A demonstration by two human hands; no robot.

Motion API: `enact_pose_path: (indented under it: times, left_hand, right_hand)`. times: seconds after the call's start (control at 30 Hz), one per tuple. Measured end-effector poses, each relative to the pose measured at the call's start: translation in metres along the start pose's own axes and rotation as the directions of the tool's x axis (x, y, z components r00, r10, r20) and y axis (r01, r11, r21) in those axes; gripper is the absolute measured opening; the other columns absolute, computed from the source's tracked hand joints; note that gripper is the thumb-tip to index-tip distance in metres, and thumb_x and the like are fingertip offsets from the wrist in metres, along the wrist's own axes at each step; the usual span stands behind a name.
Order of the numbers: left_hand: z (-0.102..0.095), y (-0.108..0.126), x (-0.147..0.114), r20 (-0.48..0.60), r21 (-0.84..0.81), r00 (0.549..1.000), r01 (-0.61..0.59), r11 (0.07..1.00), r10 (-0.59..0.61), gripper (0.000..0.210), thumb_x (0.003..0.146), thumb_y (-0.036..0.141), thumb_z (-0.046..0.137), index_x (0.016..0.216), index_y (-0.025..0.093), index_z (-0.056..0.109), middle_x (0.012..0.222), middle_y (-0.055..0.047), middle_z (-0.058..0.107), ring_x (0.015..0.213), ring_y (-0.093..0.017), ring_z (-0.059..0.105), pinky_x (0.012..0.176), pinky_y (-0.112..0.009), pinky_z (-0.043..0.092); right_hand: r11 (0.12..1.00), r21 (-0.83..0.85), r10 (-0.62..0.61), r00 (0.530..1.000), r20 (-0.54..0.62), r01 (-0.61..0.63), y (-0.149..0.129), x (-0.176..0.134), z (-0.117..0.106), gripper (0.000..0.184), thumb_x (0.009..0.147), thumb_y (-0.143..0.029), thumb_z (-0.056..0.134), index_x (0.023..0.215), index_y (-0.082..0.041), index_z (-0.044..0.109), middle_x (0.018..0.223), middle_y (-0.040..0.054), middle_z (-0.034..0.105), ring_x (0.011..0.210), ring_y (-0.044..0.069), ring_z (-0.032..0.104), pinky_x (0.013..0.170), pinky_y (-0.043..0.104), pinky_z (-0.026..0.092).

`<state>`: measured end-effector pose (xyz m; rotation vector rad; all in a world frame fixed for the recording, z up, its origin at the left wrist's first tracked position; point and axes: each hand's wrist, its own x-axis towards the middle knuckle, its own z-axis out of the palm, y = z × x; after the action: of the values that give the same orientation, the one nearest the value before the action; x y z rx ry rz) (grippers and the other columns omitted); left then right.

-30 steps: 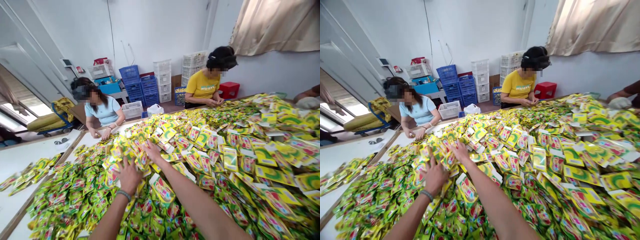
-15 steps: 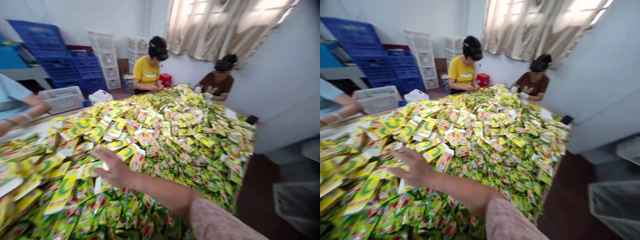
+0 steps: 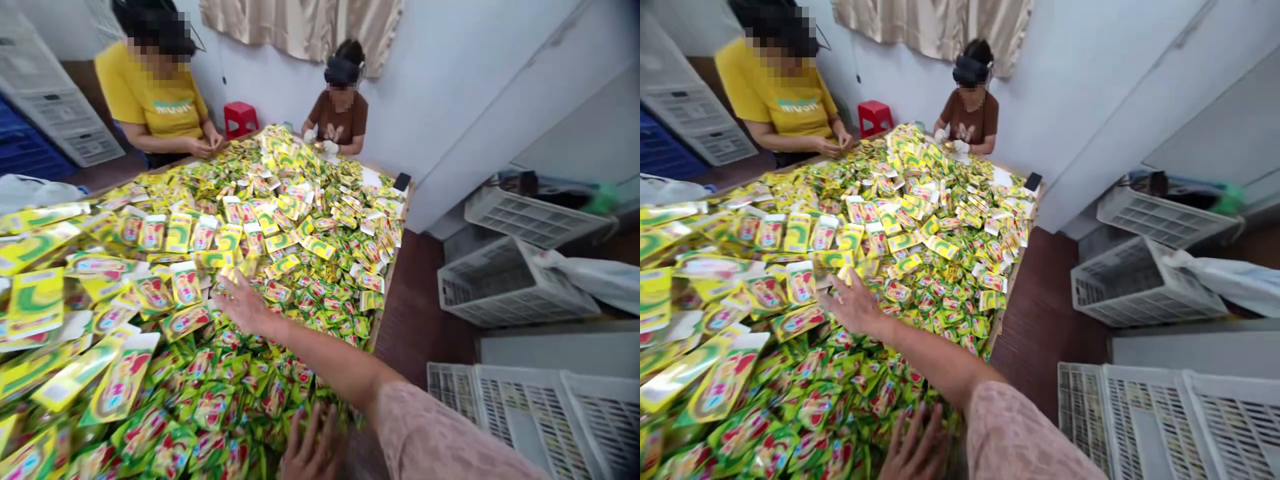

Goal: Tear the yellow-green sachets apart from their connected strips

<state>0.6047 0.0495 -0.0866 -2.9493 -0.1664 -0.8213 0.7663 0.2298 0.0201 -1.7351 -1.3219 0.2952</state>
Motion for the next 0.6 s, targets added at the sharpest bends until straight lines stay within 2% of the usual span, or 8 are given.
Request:
enact_pose_path:
  times: [0.03,0.07,0.13,0.23,0.3,0.37,0.47,0.6]
  left_hand:
    - [0.016,0.008,0.004,0.012,-0.023,0.997,-0.075,0.997,0.075,0.037,0.077,0.041,0.059,0.113,0.035,0.061,0.144,0.002,0.038,0.137,-0.03,0.022,0.111,-0.053,0.013]
    - [0.029,0.015,0.008,0.038,-0.042,0.992,-0.12,0.992,0.121,0.036,0.078,0.041,0.058,0.113,0.035,0.061,0.146,0.002,0.036,0.137,-0.031,0.021,0.111,-0.053,0.012]
    - [0.048,0.023,0.013,0.099,-0.066,0.983,-0.15,0.987,0.156,0.039,0.079,0.044,0.055,0.117,0.035,0.058,0.146,0.001,0.036,0.138,-0.031,0.016,0.11,-0.054,0.007]
    - [0.064,0.025,0.017,0.228,-0.086,0.967,-0.093,0.992,0.11,0.051,0.082,0.051,0.048,0.13,0.032,0.048,0.145,-0.001,0.037,0.139,-0.028,0.01,0.111,-0.048,0.0]
    - [0.071,0.022,0.015,0.297,-0.1,0.952,-0.044,0.994,0.072,0.057,0.083,0.052,0.044,0.135,0.028,0.042,0.142,-0.003,0.041,0.139,-0.025,0.013,0.111,-0.044,0.0]
    - [0.081,0.02,0.008,0.282,-0.108,0.959,0.02,0.994,0.012,0.057,0.083,0.05,0.045,0.136,0.028,0.041,0.136,-0.003,0.049,0.135,-0.023,0.022,0.111,-0.042,0.004]
    - [0.1,0.017,-0.006,0.112,-0.089,0.983,0.155,0.984,-0.145,0.047,0.085,0.041,0.048,0.131,0.031,0.048,0.118,-0.004,0.064,0.12,-0.023,0.044,0.109,-0.042,0.013]
    - [0.111,-0.002,-0.023,-0.079,-0.049,0.906,0.413,0.909,-0.416,0.043,0.085,0.021,0.05,0.124,0.039,0.053,0.098,-0.003,0.07,0.093,-0.021,0.059,0.106,-0.045,0.018]
  right_hand:
    - [0.993,-0.049,-0.106,0.994,0.02,0.107,0.015,-0.016,-0.01,0.044,0.081,-0.05,0.053,0.121,-0.03,0.053,0.136,0.0017,0.043,0.128,0.022,0.034,0.104,0.039,0.031]
    - [0.987,-0.103,-0.127,0.991,-0.051,0.122,0.038,-0.036,-0.026,0.048,0.081,-0.05,0.053,0.124,-0.028,0.052,0.141,0.0036,0.036,0.13,0.024,0.031,0.107,0.042,0.027]
    - [0.978,-0.195,0.007,0.948,-0.318,-0.072,0.101,-0.081,-0.068,0.047,0.083,-0.048,0.05,0.124,-0.026,0.052,0.143,0.0064,0.03,0.132,0.028,0.027,0.109,0.049,0.02]
    - [0.862,-0.134,0.306,0.714,-0.63,-0.488,0.203,-0.136,-0.12,0.048,0.088,-0.048,0.036,0.124,-0.02,0.051,0.135,0.014,0.04,0.13,0.029,0.031,0.106,0.054,0.02]
    - [0.847,-0.084,0.367,0.693,-0.62,-0.524,0.248,-0.149,-0.13,0.052,0.086,-0.053,0.038,0.123,-0.021,0.052,0.13,0.0154,0.046,0.126,0.03,0.036,0.104,0.053,0.024]
    - [0.864,0.045,0.429,0.684,-0.59,-0.502,0.266,-0.144,-0.12,0.053,0.084,-0.056,0.039,0.122,-0.021,0.052,0.129,0.0144,0.049,0.125,0.028,0.038,0.105,0.047,0.027]
    - [0.867,0.16,0.461,0.636,-0.619,-0.472,0.254,-0.124,-0.08,0.056,0.086,-0.054,0.035,0.125,-0.015,0.047,0.132,0.0165,0.045,0.129,0.026,0.033,0.108,0.042,0.023]
    - [0.881,0.226,0.462,0.659,-0.593,-0.415,0.211,-0.097,-0.01,0.058,0.089,-0.051,0.031,0.131,-0.011,0.037,0.138,0.0172,0.038,0.132,0.023,0.028,0.11,0.039,0.021]
